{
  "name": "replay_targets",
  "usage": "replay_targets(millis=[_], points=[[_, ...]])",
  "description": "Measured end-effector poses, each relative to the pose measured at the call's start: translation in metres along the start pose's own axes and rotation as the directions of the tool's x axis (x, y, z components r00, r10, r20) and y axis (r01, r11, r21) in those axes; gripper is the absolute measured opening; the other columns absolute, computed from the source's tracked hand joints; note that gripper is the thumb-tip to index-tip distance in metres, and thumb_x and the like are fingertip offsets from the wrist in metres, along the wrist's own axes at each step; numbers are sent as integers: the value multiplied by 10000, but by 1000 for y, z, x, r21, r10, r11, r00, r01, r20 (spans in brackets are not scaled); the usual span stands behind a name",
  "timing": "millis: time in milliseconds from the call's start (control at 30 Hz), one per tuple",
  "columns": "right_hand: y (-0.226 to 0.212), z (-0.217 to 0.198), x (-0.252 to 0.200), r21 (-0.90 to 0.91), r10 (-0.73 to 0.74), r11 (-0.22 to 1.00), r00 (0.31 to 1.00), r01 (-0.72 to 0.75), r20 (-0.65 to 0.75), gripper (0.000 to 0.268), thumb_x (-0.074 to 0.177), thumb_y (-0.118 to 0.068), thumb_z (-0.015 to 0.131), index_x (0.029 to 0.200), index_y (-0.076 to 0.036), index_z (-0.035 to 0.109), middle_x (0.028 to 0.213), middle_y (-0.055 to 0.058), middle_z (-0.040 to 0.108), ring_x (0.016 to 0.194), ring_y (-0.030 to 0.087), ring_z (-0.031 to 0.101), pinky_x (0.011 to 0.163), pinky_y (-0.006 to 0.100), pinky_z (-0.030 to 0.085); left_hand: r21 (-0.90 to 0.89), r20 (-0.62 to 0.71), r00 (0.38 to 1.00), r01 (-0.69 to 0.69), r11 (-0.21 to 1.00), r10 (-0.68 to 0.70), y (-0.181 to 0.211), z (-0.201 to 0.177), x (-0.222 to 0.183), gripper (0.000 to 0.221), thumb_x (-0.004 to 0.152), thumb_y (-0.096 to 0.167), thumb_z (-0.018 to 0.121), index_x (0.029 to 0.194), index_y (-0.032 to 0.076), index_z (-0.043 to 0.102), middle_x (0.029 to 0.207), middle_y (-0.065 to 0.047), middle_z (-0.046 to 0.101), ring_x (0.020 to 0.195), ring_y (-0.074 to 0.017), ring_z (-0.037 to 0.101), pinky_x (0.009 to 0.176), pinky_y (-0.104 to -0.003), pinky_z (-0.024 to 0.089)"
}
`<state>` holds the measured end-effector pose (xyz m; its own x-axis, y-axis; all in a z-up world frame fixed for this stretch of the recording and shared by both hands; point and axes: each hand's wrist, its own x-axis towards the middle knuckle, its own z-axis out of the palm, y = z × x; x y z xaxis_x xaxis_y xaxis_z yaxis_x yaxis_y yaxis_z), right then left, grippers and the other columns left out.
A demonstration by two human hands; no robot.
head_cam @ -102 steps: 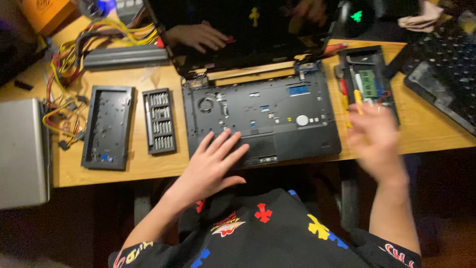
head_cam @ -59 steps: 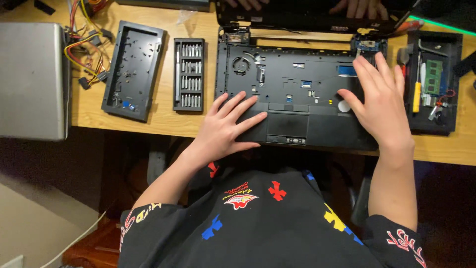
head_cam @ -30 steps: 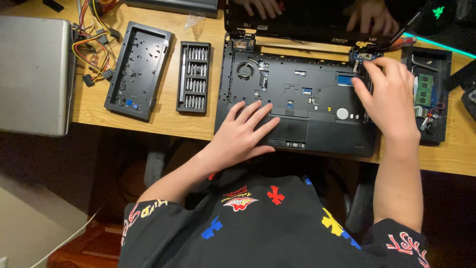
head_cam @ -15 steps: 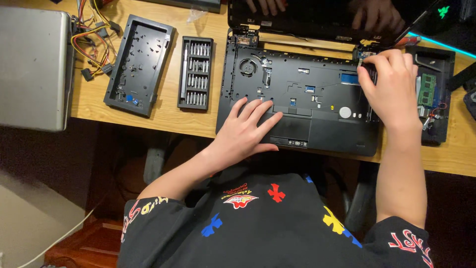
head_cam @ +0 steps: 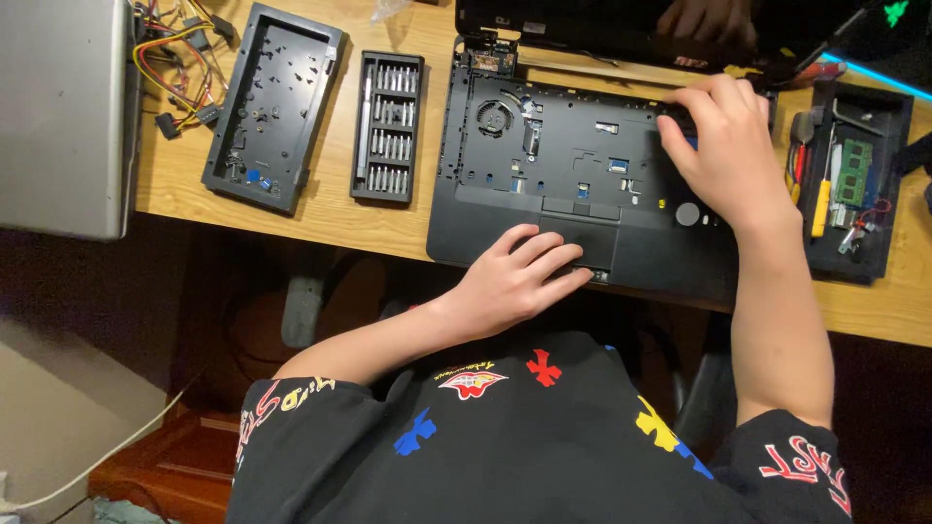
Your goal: Removing screws and the internal bezel from a laptop to access internal components.
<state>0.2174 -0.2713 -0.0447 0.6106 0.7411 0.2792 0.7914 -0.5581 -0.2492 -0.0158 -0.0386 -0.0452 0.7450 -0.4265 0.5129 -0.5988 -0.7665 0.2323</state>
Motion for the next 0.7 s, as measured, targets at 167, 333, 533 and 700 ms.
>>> replay_targets(millis=[167,333,533,700], points=[[1,3,0,-13,2,1000,1000,-2,-28,192,1056,-154,724,1181,-19,669,1198,132,602,1179,323,550,1112,451,411,-29,1,1000,26,999,-26,2,0,-1,310,941,157,657,1248,126,694,1322,-64,624,1236,-242,583,1101,-433,437],[3,5,1,35,-2,999,999,3,-50,180,1052,-138,714,1161,-9,652,1181,136,595,1183,326,545,1102,448,404,-25,-12,999,43,999,-44,2,-1,0,319,926,157,658,1242,128,695,1313,-66,629,1226,-248,586,1099,-439,441],[9,6,-2,4,17,1000,999,-17,-35,153,1035,44,586,1149,-26,661,1185,128,617,1195,314,553,1045,416,404,-68,-6,999,46,997,-47,3,-4,2,337,910,149,663,1245,131,699,1301,-67,627,1222,-243,587,1097,-438,444],[0,-1,-3,80,8,997,999,-5,-37,340,971,124,517,1228,-23,684,1216,135,619,1221,327,549,1090,423,403,-95,2,998,68,993,-68,3,-7,5,331,902,141,670,1231,125,706,1305,-71,626,1221,-243,583,1097,-440,444]])
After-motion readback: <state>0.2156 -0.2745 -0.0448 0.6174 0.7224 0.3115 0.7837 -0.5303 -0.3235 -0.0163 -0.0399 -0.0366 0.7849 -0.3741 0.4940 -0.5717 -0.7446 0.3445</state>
